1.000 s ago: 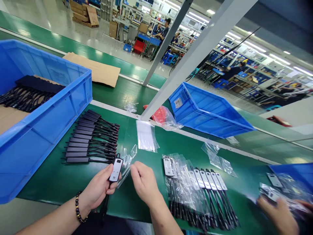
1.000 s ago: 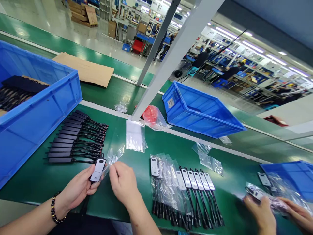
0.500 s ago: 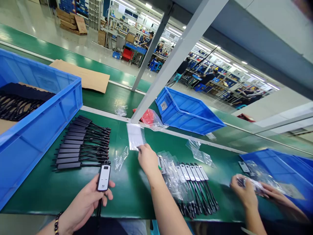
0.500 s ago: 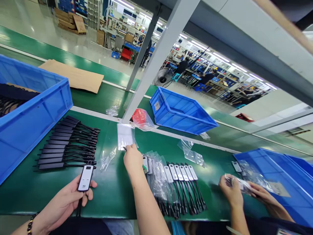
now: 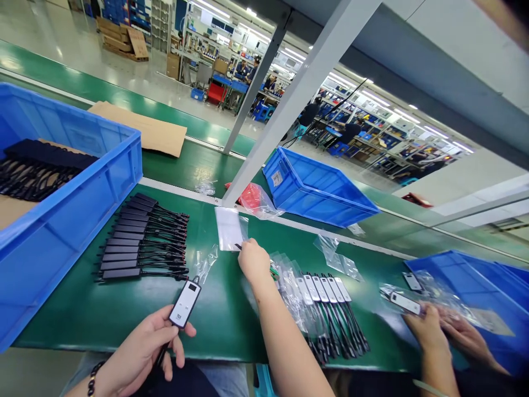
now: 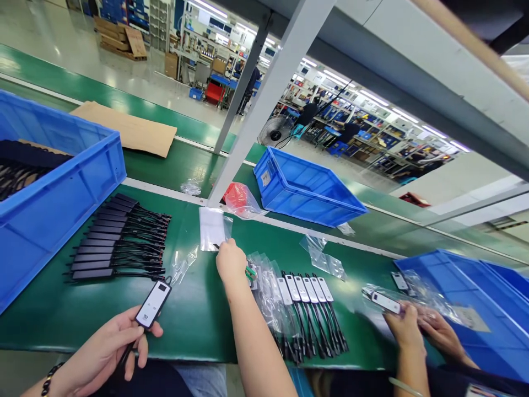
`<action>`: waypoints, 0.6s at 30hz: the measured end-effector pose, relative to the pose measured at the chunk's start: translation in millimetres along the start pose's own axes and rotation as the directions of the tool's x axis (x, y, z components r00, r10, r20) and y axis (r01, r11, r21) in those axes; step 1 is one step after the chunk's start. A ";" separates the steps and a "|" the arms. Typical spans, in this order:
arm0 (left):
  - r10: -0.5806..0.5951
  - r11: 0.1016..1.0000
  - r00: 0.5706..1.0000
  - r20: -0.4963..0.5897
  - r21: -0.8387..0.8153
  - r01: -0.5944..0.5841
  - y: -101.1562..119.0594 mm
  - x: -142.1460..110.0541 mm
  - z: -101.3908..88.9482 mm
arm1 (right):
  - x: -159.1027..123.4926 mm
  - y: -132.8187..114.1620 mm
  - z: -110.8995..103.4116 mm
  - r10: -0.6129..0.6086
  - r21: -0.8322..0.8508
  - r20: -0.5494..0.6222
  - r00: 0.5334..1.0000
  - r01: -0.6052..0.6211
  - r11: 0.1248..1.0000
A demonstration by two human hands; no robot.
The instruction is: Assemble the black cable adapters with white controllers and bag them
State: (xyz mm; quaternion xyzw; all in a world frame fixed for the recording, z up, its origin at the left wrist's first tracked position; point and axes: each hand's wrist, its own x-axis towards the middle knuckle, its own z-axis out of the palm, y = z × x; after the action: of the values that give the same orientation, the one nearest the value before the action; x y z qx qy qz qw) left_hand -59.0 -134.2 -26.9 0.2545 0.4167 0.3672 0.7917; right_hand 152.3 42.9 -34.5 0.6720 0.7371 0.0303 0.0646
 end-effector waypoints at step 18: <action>-0.093 0.980 0.993 0.072 0.183 0.079 -7.3 -1.2 16.1 | -99.8 -11.9 -2.1 -0.244 0.475 0.032 0.969 0.201 0.857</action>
State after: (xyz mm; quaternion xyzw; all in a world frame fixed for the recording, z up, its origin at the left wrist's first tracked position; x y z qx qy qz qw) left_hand -43.1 -141.1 -23.1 0.3213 0.4268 0.2830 0.7966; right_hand 149.1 -57.4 -28.5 0.5786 0.7914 -0.1868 -0.0632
